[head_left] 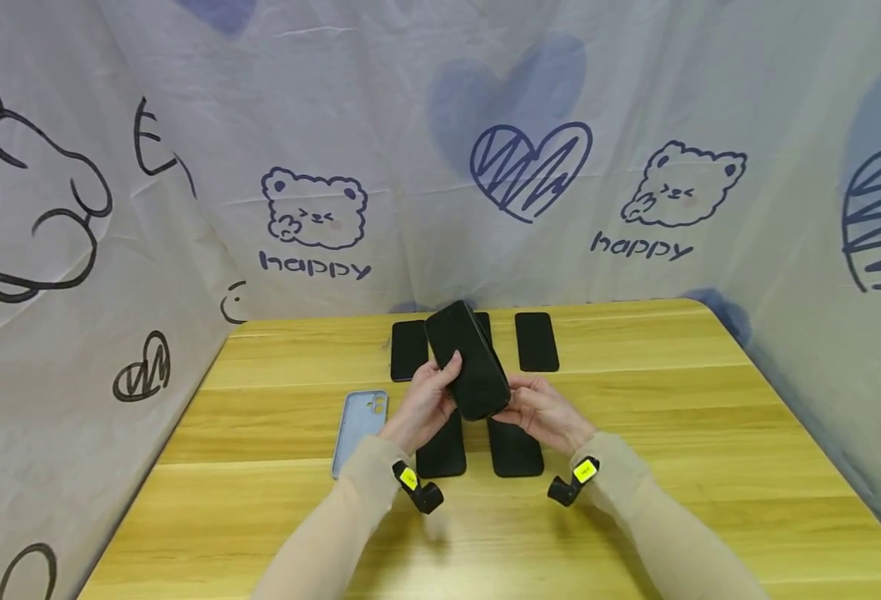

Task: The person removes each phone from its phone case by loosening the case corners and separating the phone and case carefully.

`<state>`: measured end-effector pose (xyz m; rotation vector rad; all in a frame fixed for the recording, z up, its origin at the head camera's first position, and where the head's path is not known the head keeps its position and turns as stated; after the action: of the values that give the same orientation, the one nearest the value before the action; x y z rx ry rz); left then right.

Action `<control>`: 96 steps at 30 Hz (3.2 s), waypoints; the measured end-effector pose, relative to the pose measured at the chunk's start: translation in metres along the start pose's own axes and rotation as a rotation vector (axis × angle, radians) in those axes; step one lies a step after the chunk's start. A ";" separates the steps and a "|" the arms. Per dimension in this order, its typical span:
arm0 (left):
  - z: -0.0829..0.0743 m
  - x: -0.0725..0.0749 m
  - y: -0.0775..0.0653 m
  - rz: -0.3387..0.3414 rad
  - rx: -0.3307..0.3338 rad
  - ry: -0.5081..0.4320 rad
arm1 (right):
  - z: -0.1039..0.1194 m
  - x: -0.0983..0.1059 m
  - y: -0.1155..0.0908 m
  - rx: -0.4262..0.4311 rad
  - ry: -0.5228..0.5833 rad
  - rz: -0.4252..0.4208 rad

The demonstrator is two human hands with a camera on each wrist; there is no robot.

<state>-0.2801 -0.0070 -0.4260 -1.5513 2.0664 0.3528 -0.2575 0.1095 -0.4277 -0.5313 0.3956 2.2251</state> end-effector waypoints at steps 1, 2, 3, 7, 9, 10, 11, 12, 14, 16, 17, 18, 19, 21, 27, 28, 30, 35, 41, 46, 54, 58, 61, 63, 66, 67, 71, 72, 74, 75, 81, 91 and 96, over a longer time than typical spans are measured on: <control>0.000 0.001 0.000 0.001 0.000 0.004 | 0.000 0.001 0.000 -0.002 -0.009 -0.005; 0.000 0.002 0.000 0.001 0.003 0.006 | -0.001 0.002 0.000 -0.007 -0.021 -0.014; 0.001 0.003 0.000 0.002 0.005 0.013 | -0.002 0.004 0.000 -0.013 -0.034 -0.026; 0.002 0.005 -0.002 0.025 0.020 0.005 | -0.002 0.007 0.000 -0.022 -0.063 -0.052; 0.002 0.005 -0.003 0.043 0.026 -0.010 | -0.002 0.007 0.000 -0.021 -0.055 -0.050; 0.002 0.004 -0.004 0.053 0.029 -0.022 | -0.002 0.007 0.000 -0.018 -0.047 -0.046; 0.002 0.004 -0.004 0.062 0.032 -0.032 | -0.002 0.006 0.000 -0.014 -0.039 -0.039; 0.002 0.003 -0.005 0.071 0.034 -0.040 | -0.002 0.005 0.000 -0.009 -0.024 -0.030; 0.001 0.002 -0.006 0.088 0.036 -0.058 | -0.002 0.003 0.001 0.002 0.011 -0.005; 0.000 0.000 -0.007 0.107 0.038 -0.068 | -0.002 0.000 0.000 0.014 0.058 0.040; 0.000 -0.001 -0.007 0.115 0.038 -0.068 | -0.002 -0.002 0.000 0.021 0.079 0.069; 0.000 -0.002 -0.008 0.124 0.039 -0.066 | -0.003 -0.004 0.000 0.021 0.103 0.094; 0.000 -0.002 -0.008 0.130 0.039 -0.063 | -0.004 -0.006 0.000 0.021 0.119 0.115; 0.000 -0.002 -0.007 0.137 0.041 -0.043 | -0.006 -0.006 -0.001 0.011 0.124 0.134; 0.003 0.006 -0.005 0.081 0.035 0.054 | -0.009 0.012 -0.001 -0.039 -0.090 -0.025; 0.004 0.008 -0.004 0.067 0.034 0.068 | -0.007 0.015 -0.002 -0.045 -0.128 -0.054; 0.004 0.011 -0.004 0.052 0.028 0.082 | -0.004 0.018 -0.003 -0.057 -0.172 -0.085; 0.000 0.011 -0.007 0.045 0.015 0.060 | 0.006 0.017 -0.003 -0.022 -0.170 -0.041; -0.002 0.013 -0.009 0.020 -0.008 0.057 | 0.013 0.019 -0.007 -0.034 -0.240 -0.044; -0.002 0.018 -0.008 -0.014 -0.041 0.121 | 0.019 0.020 -0.009 -0.065 -0.414 -0.097; -0.002 0.021 -0.007 -0.076 -0.086 0.234 | 0.030 0.014 -0.009 -0.075 -0.775 -0.214; 0.001 0.020 -0.007 -0.105 -0.096 0.272 | 0.035 0.009 -0.006 -0.032 -0.887 -0.255; 0.003 0.020 -0.007 -0.127 -0.096 0.291 | 0.037 0.005 -0.004 -0.012 -0.962 -0.278; 0.005 0.021 -0.007 -0.146 -0.096 0.294 | 0.037 0.003 -0.002 -0.005 -1.019 -0.295; 0.006 0.021 -0.006 -0.170 -0.105 0.314 | 0.036 0.002 0.001 -0.008 -1.069 -0.326; 0.006 0.022 -0.007 -0.181 -0.107 0.317 | 0.036 0.001 0.001 -0.008 -1.079 -0.333; 0.008 0.022 -0.008 -0.204 -0.105 0.308 | 0.035 0.001 0.003 0.001 -1.093 -0.361; 0.009 0.022 -0.008 -0.205 -0.103 0.293 | 0.035 0.001 0.003 0.010 -1.092 -0.369; 0.011 0.022 -0.008 -0.212 -0.102 0.255 | 0.034 0.001 0.003 0.031 -1.085 -0.381; 0.011 0.022 -0.008 -0.215 -0.103 0.230 | 0.033 0.000 0.003 0.043 -1.079 -0.381; 0.013 0.025 -0.007 -0.217 -0.112 0.153 | 0.031 0.001 0.003 0.105 -1.032 -0.370; 0.016 0.029 -0.010 -0.198 -0.078 0.109 | 0.030 0.001 0.001 0.091 -0.861 -0.248; 0.014 0.028 -0.010 -0.211 -0.089 0.125 | 0.031 -0.003 0.002 0.099 -0.923 -0.266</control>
<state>-0.2729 -0.0258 -0.4521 -1.8689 1.9771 0.2783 -0.2649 0.1199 -0.3997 0.4824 -0.0557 1.9292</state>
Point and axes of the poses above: each hand's wrist, its own y-axis towards the middle knuckle, its own x-axis out of the back of the hand, z = x × y, the point moved 10 cm from there along y, towards the middle knuckle
